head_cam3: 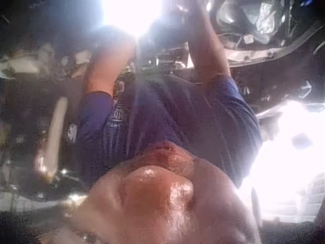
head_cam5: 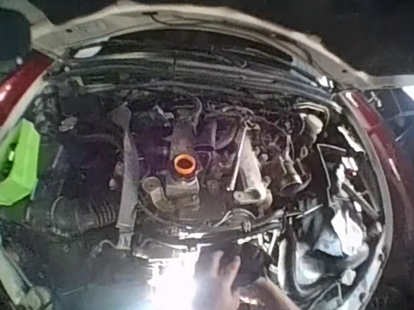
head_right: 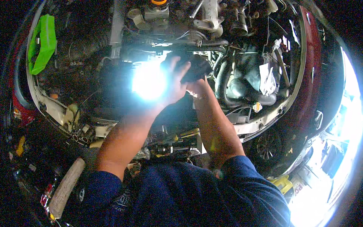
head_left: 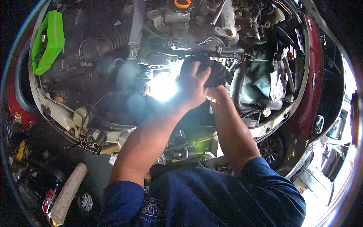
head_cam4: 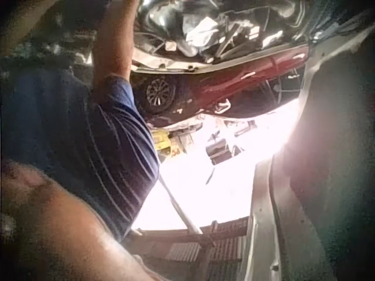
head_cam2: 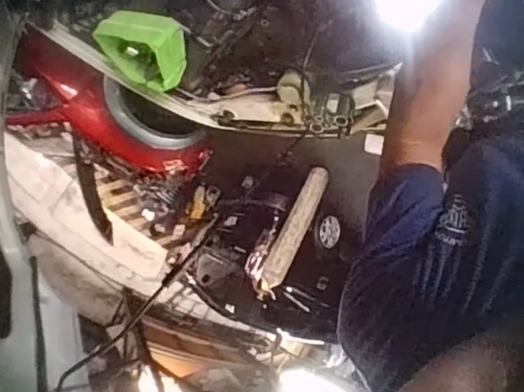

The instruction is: The person works on a car engine by illuminating the engine bay with a light, handling parts inside the compartment, and wiping components with a cloth.

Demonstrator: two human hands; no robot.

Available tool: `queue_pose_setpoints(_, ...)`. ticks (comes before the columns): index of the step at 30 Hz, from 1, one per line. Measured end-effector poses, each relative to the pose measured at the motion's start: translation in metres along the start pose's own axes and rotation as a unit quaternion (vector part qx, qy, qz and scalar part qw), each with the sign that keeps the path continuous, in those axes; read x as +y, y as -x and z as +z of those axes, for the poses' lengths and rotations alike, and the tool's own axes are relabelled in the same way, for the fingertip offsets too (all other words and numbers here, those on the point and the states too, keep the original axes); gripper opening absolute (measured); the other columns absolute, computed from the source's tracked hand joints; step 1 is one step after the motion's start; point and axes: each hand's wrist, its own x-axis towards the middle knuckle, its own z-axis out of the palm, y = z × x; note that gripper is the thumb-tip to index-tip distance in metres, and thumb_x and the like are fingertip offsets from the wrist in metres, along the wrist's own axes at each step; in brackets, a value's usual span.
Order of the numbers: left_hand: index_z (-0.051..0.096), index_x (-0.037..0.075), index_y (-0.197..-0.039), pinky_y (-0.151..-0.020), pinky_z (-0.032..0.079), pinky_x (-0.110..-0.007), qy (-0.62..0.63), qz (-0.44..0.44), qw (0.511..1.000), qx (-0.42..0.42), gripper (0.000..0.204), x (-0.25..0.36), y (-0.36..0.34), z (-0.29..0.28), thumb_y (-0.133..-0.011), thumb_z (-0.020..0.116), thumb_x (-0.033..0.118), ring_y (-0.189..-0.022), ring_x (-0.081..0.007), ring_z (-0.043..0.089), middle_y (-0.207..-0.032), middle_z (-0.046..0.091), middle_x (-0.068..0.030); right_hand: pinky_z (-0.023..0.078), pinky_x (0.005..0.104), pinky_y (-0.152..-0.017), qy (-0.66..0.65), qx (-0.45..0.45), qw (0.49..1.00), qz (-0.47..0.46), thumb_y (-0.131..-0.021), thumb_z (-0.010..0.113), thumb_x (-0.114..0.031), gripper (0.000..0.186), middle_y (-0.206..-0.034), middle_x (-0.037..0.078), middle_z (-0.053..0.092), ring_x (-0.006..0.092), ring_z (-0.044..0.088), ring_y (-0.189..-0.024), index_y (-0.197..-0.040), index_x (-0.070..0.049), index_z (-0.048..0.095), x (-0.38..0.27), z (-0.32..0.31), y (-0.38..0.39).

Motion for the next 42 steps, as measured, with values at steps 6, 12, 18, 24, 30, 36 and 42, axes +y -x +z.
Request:
queue_pose_setpoints(6, 0.067, 0.010, -0.105, -0.083, 0.052, -0.044, 0.044, 0.089, 0.992, 0.076, 0.032, 0.032, -0.020, 0.017, -0.073, 0.065, 0.016, -0.108, -0.0354, 0.050, -0.115, 0.053, -0.0136, 0.049, 0.0356, -0.086, -0.094, 0.018, 0.995, 0.014, -0.088, 0.062, -0.023, 0.038, -0.114, 0.008, 0.059, 0.0215, 0.059, -0.100, -0.122, -0.007, 0.052, -0.016, -0.007, 0.004)
queue_pose_setpoints(12, 0.069, 0.010, -0.094, -0.084, 0.052, -0.045, 0.023, 0.066, 0.995, -0.065, 0.023, 0.052, -0.044, 0.015, -0.074, 0.060, 0.018, -0.105, -0.0343, 0.052, -0.110, 0.056, -0.0130, 0.049, 0.0361, -0.086, 0.052, 0.103, 0.992, -0.048, -0.088, 0.061, -0.024, 0.038, -0.112, 0.009, 0.060, 0.0222, 0.059, -0.099, -0.121, -0.007, 0.054, -0.034, 0.020, 0.014)
queue_pose_setpoints(18, 0.069, 0.012, -0.088, -0.090, 0.048, -0.042, 0.008, 0.090, 0.990, -0.109, 0.018, 0.050, -0.046, 0.010, -0.076, 0.058, 0.018, -0.103, -0.0331, 0.056, -0.101, 0.060, -0.0114, 0.049, 0.0367, -0.085, 0.289, 0.176, 0.940, -0.046, -0.088, 0.061, -0.026, 0.037, -0.110, 0.010, 0.061, 0.0229, 0.060, -0.098, -0.120, -0.007, 0.055, -0.057, 0.031, 0.020)
queue_pose_setpoints(24, 0.069, 0.012, -0.099, -0.093, 0.047, -0.041, 0.074, 0.005, 0.993, -0.090, 0.024, 0.056, -0.059, 0.005, -0.080, 0.058, 0.020, -0.107, -0.0303, 0.058, -0.106, 0.062, -0.0124, 0.049, 0.0372, -0.084, 0.608, 0.183, 0.772, 0.021, -0.088, 0.061, -0.027, 0.037, -0.108, 0.010, 0.062, 0.0236, 0.061, -0.097, -0.119, -0.008, 0.056, -0.067, 0.039, 0.025)
queue_pose_setpoints(30, 0.069, 0.011, -0.101, -0.094, 0.046, -0.042, 0.069, -0.032, 0.988, -0.134, 0.027, 0.070, -0.063, 0.009, -0.079, 0.054, 0.016, -0.107, -0.0332, 0.058, -0.114, 0.061, -0.0150, 0.049, 0.0378, -0.083, 0.797, 0.129, 0.584, 0.086, -0.088, 0.061, -0.029, 0.036, -0.106, 0.011, 0.063, 0.0243, 0.061, -0.096, -0.118, -0.008, 0.057, -0.067, 0.047, 0.025)
queue_pose_setpoints(36, 0.070, 0.008, -0.097, -0.097, 0.044, -0.043, 0.024, -0.004, 0.988, -0.150, 0.026, 0.073, -0.064, 0.014, -0.078, 0.052, 0.013, -0.108, -0.0360, 0.055, -0.114, 0.059, -0.0199, 0.049, 0.0383, -0.083, 0.852, 0.090, 0.497, 0.137, -0.088, 0.060, -0.030, 0.036, -0.105, 0.012, 0.064, 0.0250, 0.062, -0.095, -0.116, -0.008, 0.059, -0.067, 0.057, 0.022)
queue_pose_setpoints(42, 0.070, 0.009, -0.100, -0.093, 0.048, -0.042, 0.014, -0.019, 0.977, -0.211, 0.027, 0.081, -0.075, 0.015, -0.078, 0.054, 0.014, -0.107, -0.0353, 0.059, -0.113, 0.062, -0.0193, 0.049, 0.0389, -0.082, 0.874, 0.068, 0.449, 0.171, -0.088, 0.060, -0.032, 0.036, -0.103, 0.012, 0.065, 0.0257, 0.062, -0.094, -0.115, -0.008, 0.060, -0.070, 0.062, 0.018)
